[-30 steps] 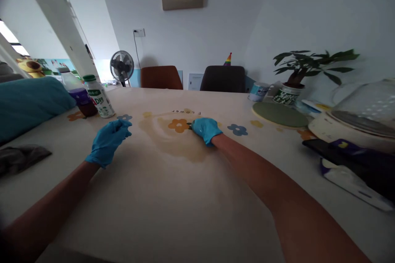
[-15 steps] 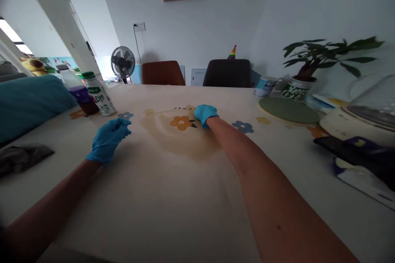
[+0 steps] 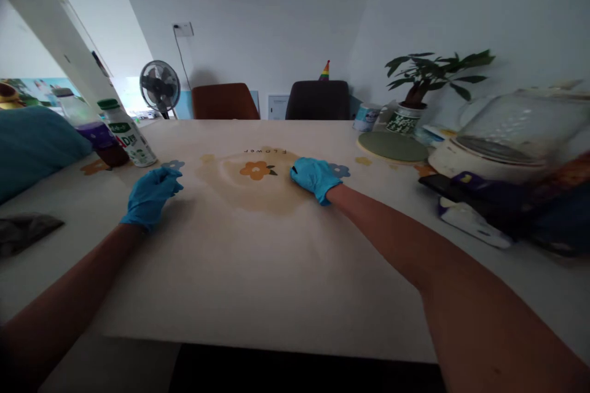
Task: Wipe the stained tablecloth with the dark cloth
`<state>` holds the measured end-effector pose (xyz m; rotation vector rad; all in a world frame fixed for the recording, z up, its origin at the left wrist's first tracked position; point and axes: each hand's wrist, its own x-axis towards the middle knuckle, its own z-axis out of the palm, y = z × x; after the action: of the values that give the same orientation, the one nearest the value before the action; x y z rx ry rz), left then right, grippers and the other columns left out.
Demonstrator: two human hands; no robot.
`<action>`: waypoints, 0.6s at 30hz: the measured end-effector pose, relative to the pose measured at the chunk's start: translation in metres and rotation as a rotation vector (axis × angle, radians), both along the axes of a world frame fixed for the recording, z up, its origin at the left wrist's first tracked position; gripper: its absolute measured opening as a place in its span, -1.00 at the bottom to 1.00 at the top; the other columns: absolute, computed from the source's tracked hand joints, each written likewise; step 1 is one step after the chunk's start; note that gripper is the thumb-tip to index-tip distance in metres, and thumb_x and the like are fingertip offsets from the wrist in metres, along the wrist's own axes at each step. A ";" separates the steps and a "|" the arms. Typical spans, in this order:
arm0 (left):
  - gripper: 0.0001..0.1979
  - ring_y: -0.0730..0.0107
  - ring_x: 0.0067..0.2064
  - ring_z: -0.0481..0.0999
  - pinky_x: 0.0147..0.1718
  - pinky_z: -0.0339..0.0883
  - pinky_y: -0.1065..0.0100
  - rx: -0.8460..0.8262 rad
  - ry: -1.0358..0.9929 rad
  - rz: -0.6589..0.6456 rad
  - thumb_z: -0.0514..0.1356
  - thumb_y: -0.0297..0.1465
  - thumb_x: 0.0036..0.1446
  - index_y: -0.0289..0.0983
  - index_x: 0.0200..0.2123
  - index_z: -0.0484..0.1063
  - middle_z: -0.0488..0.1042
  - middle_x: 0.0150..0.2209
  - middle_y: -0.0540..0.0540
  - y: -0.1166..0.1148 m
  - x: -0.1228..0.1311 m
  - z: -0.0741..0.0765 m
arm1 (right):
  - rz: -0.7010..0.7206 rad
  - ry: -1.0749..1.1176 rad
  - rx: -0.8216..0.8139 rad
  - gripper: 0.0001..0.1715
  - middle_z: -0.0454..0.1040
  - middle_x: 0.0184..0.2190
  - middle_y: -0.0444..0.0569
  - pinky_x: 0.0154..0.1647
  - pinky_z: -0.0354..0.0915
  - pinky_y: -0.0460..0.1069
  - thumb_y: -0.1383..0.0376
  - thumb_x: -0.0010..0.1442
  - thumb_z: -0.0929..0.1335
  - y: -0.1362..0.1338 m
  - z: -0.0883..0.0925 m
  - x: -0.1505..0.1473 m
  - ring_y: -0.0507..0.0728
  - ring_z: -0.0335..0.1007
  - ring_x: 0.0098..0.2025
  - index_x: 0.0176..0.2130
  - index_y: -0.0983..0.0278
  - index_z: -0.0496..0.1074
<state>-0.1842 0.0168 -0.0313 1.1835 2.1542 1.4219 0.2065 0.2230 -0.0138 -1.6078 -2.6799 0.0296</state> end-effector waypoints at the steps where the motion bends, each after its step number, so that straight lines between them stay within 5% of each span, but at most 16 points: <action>1: -0.78 0.11 -0.13 0.75 0.04 0.66 0.15 -0.006 -0.008 -0.004 0.28 -0.36 0.28 -0.21 -0.06 0.68 0.72 -0.28 -0.07 0.000 0.001 0.002 | 0.013 0.018 -0.005 -0.40 0.74 0.50 0.44 0.59 0.48 0.24 0.21 0.76 0.26 -0.008 0.000 0.007 0.52 0.72 0.49 0.36 0.40 0.79; 7: -0.81 0.16 -0.17 0.71 0.05 0.67 0.19 -0.031 -0.012 -0.010 0.28 -0.42 0.32 -0.23 -0.07 0.70 0.71 -0.30 -0.04 -0.001 0.007 0.009 | -0.040 0.213 -0.055 -0.39 0.86 0.29 0.25 0.46 0.58 0.15 0.19 0.82 0.19 -0.037 0.007 0.055 0.35 0.79 0.29 0.33 0.30 0.76; 12: -0.81 0.23 -0.18 0.68 0.06 0.65 0.23 -0.025 -0.028 -0.006 0.26 -0.46 0.40 -0.25 -0.06 0.70 0.66 -0.31 0.00 -0.004 0.014 0.016 | -0.293 0.710 -0.186 -0.31 0.77 -0.21 0.16 -0.15 0.67 0.13 -0.10 0.85 0.20 -0.064 0.017 0.112 0.26 0.66 -0.31 0.02 0.26 0.70; 18: -0.79 0.26 -0.18 0.70 0.11 0.70 0.20 -0.027 -0.028 0.013 0.26 -0.46 0.32 -0.23 -0.07 0.70 0.64 -0.28 0.03 -0.007 0.025 0.025 | -0.366 0.876 -0.131 -0.32 0.75 -0.24 0.11 -0.40 0.65 0.10 -0.24 0.78 0.30 -0.115 0.018 0.176 0.19 0.56 -0.45 0.06 0.20 0.72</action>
<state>-0.1597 0.0094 -0.0067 1.1352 2.1588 1.4015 0.3827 0.1083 0.0040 -1.5735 -1.7360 0.7242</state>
